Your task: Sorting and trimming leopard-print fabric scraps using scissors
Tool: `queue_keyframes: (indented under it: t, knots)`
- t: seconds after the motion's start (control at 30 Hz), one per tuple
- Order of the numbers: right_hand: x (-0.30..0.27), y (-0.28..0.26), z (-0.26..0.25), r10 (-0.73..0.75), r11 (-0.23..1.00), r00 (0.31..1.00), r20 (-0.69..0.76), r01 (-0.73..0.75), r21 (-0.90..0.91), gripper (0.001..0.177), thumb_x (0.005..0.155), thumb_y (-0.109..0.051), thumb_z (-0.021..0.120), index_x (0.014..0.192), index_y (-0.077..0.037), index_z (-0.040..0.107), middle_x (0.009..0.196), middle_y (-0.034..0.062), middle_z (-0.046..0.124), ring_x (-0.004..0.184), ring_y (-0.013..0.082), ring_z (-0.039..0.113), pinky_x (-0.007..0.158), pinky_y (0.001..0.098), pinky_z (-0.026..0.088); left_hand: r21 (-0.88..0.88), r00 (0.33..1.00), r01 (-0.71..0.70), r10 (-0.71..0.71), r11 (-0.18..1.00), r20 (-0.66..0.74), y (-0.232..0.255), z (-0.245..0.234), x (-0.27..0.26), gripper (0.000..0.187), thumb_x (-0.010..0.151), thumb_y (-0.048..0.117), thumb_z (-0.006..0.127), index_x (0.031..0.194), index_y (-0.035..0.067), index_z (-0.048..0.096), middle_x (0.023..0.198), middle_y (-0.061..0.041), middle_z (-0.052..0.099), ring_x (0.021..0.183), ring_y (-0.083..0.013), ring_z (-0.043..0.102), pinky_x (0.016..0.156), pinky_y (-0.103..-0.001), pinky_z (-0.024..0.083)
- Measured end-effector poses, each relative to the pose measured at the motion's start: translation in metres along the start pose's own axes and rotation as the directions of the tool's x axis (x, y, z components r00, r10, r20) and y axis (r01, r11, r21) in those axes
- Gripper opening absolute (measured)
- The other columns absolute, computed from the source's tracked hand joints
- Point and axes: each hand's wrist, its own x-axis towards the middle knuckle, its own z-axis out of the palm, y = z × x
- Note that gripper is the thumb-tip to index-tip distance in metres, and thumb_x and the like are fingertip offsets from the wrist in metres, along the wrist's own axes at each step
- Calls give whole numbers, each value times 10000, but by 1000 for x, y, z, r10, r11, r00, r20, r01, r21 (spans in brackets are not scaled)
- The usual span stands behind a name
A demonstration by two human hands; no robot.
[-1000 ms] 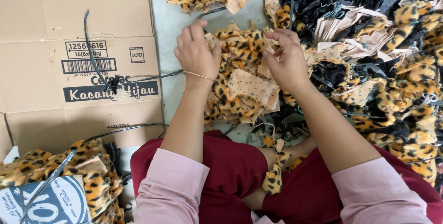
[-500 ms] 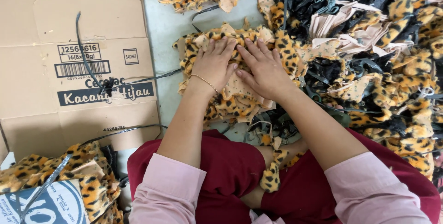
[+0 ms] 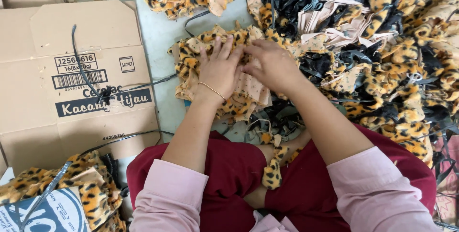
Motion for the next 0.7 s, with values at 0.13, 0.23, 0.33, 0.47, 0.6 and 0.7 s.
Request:
queue_keyframes:
  t: [0.13,0.23,0.33,0.47,0.6,0.7]
  knots:
    - [-9,53,0,72,996,987,-146,-64,55,323,943,-187,737,1260,-124,735,1134,122,716,1075,370,703,898,486,567,-12,998,-4,5,1000,66,21,-8,-13,523,1009,367,575,1505,222,495,1685,-76,229,1541,-380,175,1189,-709,106]
    - [-15,97,20,305,941,945,-120,-318,-112,246,934,-443,702,1068,-245,761,931,32,707,960,310,726,786,482,600,28,992,-45,42,999,117,28,3,-16,527,997,424,566,1494,262,500,1682,-84,222,1541,-370,144,1181,-720,62]
    - [-24,84,12,508,861,859,61,-507,-27,663,889,-709,663,1139,-100,741,1108,215,702,1137,437,662,931,573,540,45,991,-76,70,996,118,30,16,-13,589,969,416,637,1509,236,488,1680,-109,243,1550,-398,148,1171,-744,32]
    - [-17,95,25,481,872,876,41,-483,78,573,827,-593,740,1150,-119,736,1060,194,714,1087,453,668,896,578,545,52,985,-76,67,996,157,26,30,-8,617,929,435,652,1498,266,488,1663,-83,293,1546,-368,190,1171,-753,10]
    - [-16,83,-12,475,865,879,36,-474,164,393,792,-446,748,1081,-180,761,979,157,744,1022,406,697,840,548,542,3,990,-86,86,996,108,25,24,-6,635,937,439,663,1513,259,467,1645,-97,313,1533,-366,236,1184,-732,77]
    - [-19,34,-74,265,836,964,27,-244,492,298,804,-129,710,1067,10,697,905,179,704,924,332,682,792,449,516,-365,982,-185,157,912,-105,25,8,-6,756,1003,374,673,1620,210,267,1643,-242,297,1509,-506,254,1182,-759,130]
